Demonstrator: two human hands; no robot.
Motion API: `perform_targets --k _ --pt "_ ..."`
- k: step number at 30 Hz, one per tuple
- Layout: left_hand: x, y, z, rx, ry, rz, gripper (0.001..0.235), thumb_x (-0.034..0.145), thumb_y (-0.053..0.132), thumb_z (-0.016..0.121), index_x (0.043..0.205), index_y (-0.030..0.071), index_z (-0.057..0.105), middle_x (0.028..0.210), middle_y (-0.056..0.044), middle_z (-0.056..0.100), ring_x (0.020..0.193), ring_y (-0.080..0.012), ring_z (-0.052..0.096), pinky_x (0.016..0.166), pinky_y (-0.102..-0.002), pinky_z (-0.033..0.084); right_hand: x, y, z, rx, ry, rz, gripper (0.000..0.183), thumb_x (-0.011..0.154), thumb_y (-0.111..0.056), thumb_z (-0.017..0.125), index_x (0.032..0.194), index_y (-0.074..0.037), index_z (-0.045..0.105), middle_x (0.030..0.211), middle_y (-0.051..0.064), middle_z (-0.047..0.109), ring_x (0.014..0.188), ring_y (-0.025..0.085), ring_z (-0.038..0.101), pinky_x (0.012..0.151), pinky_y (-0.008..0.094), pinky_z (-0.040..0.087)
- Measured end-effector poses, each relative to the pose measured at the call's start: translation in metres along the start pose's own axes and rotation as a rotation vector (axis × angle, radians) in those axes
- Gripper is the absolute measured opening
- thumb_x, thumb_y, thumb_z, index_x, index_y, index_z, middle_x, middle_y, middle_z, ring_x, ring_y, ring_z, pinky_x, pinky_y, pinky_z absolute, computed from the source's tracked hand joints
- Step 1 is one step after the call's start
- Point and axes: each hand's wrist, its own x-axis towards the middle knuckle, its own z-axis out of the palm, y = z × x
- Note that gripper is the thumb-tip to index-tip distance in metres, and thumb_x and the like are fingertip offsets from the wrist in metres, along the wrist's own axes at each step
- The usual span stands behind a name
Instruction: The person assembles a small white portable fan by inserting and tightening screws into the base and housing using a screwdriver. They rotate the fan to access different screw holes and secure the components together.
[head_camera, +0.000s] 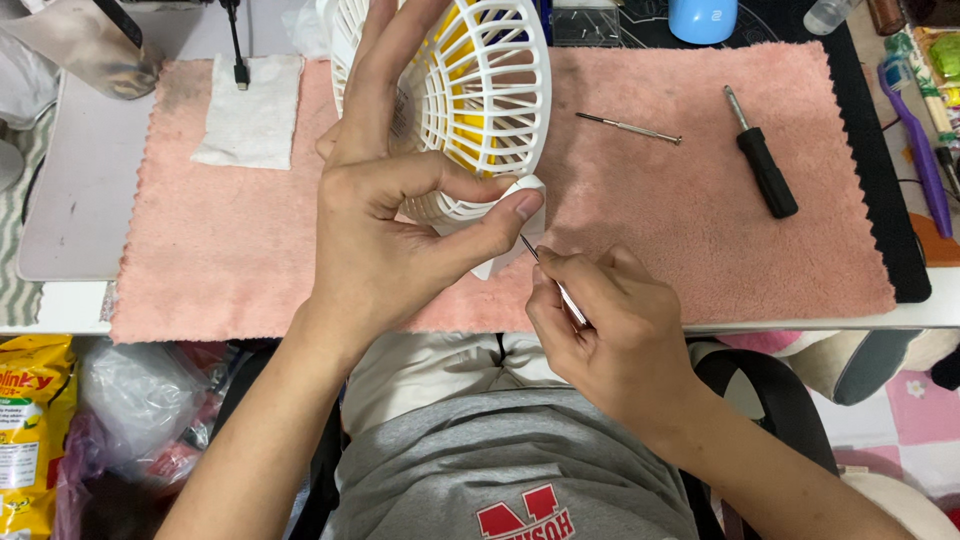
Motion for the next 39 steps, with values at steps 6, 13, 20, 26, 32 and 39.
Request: perform_targets --k 6,13,20,26,32,39 --pt "-0.003 -0.002 0.002 -0.017 -0.006 -0.017 0.015 0.096 0.008 0.09 0.085 0.008 0.08 0.162 -0.02 0.033 0.164 -0.0419 0.021 0.145 -0.061 0.019 -0.001 -0.002 0.0 -0.031 -0.035 0.026 0.01 0.091 0.009 0.069 0.095 0.001 0.066 0.063 0.01 0.054 0.056 0.027 0.043 0.063 0.038 0.043" --pt "-0.002 0.006 0.004 0.063 -0.003 -0.045 0.028 0.096 0.014 0.09 0.076 0.01 0.071 0.163 -0.019 0.035 0.164 -0.041 0.02 0.139 -0.058 0.022 -0.007 -0.001 0.011 -0.067 0.003 -0.047 0.006 0.094 0.011 0.065 0.097 0.006 0.065 0.061 0.008 0.043 0.052 0.026 0.039 0.066 0.039 0.045" --pt "-0.005 0.014 0.006 0.218 -0.015 -0.127 0.041 0.093 0.025 0.092 0.067 0.019 0.06 0.167 -0.012 0.036 0.166 -0.0339 0.023 0.117 -0.048 0.024 -0.009 -0.003 0.014 -0.035 0.011 -0.055 0.02 0.095 0.012 0.062 0.079 0.001 0.055 0.06 0.007 0.04 0.052 0.025 0.039 0.06 0.038 0.043" --pt "-0.005 0.016 0.009 0.26 -0.017 -0.101 0.045 0.093 0.024 0.089 0.066 0.018 0.053 0.168 -0.014 0.036 0.165 -0.0346 0.021 0.11 -0.048 0.023 -0.015 0.001 0.017 -0.043 -0.019 -0.043 0.019 0.094 0.012 0.06 0.081 -0.001 0.053 0.064 0.012 0.044 0.058 0.029 0.047 0.058 0.042 0.039" --pt "-0.005 0.015 0.012 0.261 0.02 -0.104 0.045 0.091 0.02 0.089 0.067 0.017 0.051 0.167 -0.013 0.039 0.166 -0.0361 0.026 0.108 -0.048 0.023 -0.015 0.002 0.019 -0.055 -0.01 -0.073 0.026 0.093 0.012 0.06 0.075 -0.002 0.048 0.063 0.012 0.041 0.059 0.03 0.045 0.058 0.042 0.039" --pt "-0.007 0.01 0.014 0.296 0.046 -0.086 0.047 0.091 0.019 0.089 0.068 0.017 0.048 0.168 -0.014 0.038 0.165 -0.0339 0.025 0.105 -0.047 0.025 -0.018 0.01 0.029 0.047 -0.035 -0.093 0.015 0.094 0.014 0.056 0.084 0.005 0.049 0.069 0.018 0.045 0.062 0.036 0.046 0.064 0.044 0.04"
